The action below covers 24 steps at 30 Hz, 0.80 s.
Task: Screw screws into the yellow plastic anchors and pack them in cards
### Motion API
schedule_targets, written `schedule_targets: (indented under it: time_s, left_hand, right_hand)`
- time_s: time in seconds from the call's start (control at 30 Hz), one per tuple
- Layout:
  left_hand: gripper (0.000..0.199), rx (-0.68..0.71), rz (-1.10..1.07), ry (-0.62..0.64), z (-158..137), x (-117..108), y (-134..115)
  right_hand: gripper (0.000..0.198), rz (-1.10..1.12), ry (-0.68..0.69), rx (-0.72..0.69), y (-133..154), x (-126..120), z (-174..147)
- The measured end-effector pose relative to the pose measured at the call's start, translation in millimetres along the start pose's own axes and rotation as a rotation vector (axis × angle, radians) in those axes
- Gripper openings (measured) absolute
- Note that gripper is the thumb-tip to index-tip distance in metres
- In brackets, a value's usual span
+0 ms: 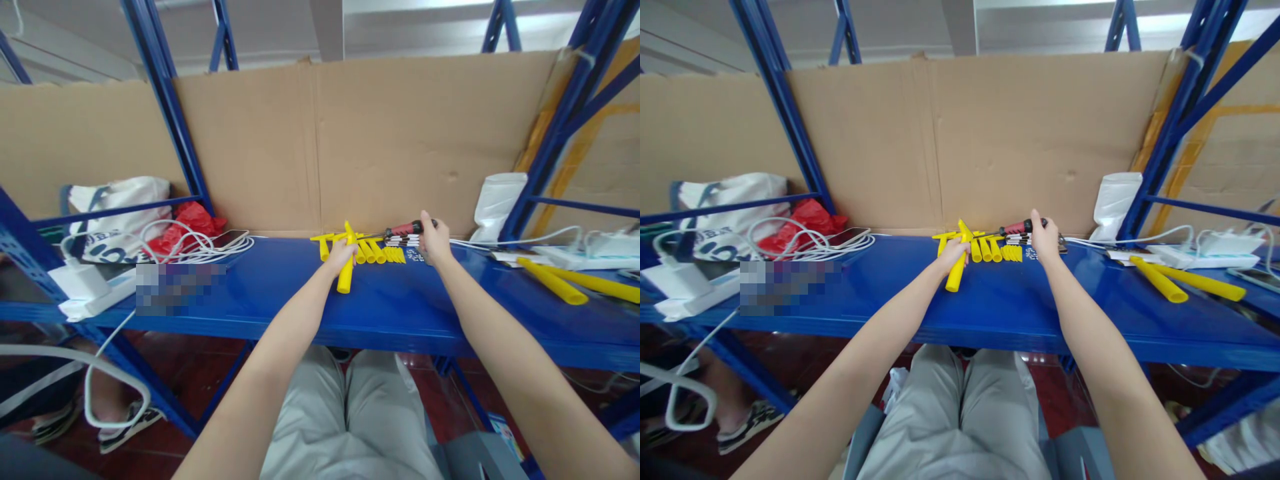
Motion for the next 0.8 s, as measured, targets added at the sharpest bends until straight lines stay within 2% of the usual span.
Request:
schedule_targets:
  time_s: [0.1, 0.27, 0.43, 0.8]
  left_hand:
    - [0.017, -0.006, -0.001, -0.013, -0.4, -0.4, 0.0]
    - [0.016, 0.002, -0.008, 0.005, -0.5, 0.3, -0.5]
    - [0.015, -0.003, 0.027, 0.015, -0.4, 0.0, 0.1]
    - [0.012, -0.023, 0.110, 0.097, -2.9, -0.7, 1.1]
  right_hand:
    - [0.031, 0.022, -0.041, 0.016, 1.4, 0.6, -1.2]
    - [0.020, 0.038, -0.044, 0.122, 11.4, 2.8, -8.9]
    - [0.028, 0.023, -0.054, 0.101, 12.5, 3.3, -11.2]
    - [0.015, 0.052, -0.139, 0.159, 20.4, 3.1, -11.8]
Point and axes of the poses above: each hand's wrist, its own z-axis towards the middle knuckle, its own x-axis out of the palm, y = z × x, the point moved 1 cm from there along z, towards the middle knuckle, and after that the axes turned 4 degrees about -z, right-handed, at the moved point
